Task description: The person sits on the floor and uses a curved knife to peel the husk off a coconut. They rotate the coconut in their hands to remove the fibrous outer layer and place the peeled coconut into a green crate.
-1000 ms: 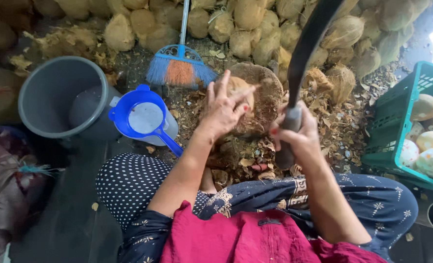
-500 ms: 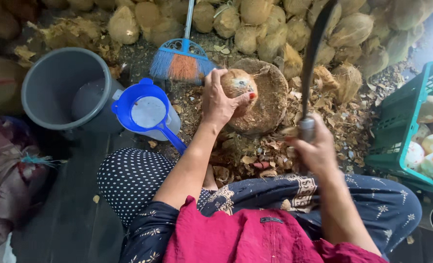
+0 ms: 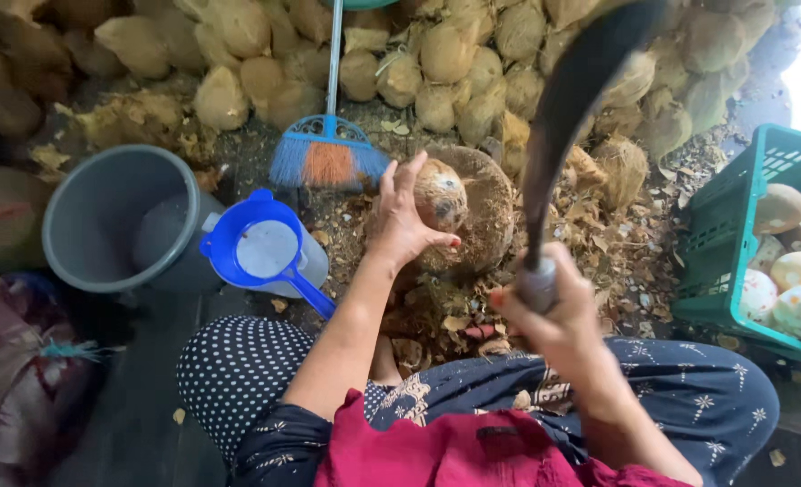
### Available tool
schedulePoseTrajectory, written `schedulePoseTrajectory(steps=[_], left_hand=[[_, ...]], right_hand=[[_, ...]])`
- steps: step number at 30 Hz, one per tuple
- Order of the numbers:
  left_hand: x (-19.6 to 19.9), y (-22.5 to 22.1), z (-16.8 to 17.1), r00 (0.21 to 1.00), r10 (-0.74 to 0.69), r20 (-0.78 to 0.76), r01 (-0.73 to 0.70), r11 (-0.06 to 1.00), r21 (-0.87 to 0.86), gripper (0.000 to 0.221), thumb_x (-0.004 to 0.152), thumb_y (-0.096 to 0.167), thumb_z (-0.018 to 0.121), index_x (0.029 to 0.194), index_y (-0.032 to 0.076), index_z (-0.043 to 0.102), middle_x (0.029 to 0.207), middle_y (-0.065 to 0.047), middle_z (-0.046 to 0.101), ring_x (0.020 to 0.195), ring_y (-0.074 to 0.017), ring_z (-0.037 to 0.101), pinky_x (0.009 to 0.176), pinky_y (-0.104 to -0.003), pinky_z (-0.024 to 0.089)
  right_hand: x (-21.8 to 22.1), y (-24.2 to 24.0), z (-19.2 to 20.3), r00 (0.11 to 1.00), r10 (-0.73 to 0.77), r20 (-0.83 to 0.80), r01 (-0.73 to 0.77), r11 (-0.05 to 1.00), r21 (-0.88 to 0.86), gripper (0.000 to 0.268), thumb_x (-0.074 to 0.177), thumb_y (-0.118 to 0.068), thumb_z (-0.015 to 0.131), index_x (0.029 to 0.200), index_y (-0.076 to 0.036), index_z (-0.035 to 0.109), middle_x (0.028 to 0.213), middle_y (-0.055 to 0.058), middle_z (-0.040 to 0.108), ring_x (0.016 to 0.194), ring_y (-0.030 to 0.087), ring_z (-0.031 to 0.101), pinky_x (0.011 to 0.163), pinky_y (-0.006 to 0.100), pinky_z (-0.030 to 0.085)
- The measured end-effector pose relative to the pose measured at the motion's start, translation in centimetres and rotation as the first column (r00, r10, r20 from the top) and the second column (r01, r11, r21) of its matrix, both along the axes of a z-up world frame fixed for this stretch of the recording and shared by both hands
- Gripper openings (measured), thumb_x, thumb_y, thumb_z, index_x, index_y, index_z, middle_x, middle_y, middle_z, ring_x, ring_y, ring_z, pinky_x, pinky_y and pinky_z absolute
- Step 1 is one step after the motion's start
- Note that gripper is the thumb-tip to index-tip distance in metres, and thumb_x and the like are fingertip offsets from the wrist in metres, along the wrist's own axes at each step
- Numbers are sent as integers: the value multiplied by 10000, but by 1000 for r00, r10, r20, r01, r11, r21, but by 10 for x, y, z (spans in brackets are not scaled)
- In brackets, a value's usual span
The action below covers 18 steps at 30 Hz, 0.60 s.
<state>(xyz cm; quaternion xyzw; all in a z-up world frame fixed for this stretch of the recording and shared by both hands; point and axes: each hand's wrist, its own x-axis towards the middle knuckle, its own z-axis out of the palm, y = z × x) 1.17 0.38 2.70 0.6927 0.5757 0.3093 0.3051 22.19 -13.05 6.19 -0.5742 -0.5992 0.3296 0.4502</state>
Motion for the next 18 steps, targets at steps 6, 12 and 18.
schedulePoseTrajectory(steps=[6,12,18], left_hand=[[0,9,-15,996,-10,-92,6,999,-42,1280,394,310,1034,1492,430,385,1561,-184,322,1244,-564,531,1014,-672,453],[15,5,-9,997,8,-82,-12,999,-48,1212,443,177,1030,1471,363,415,1512,-243,335,1221,-599,519,976,-684,473],[19,1,-2,993,4,-117,-1,1000,25,1169,456,155,1001,1461,309,424,1503,-245,322,1222,-602,514,988,-672,444]], right_hand=[[-26,22,-26,945,-7,-328,-151,878,-455,388,642,121,670,1010,13,610,582,166,577,401,264,558,423,433,556],[-23,6,38,928,22,-372,-46,997,-55,244,708,-19,816,863,-13,628,542,154,634,350,212,645,299,305,507],[-26,23,-16,860,-107,-499,-105,920,-378,196,687,114,689,841,56,581,453,227,522,310,326,604,322,457,537]])
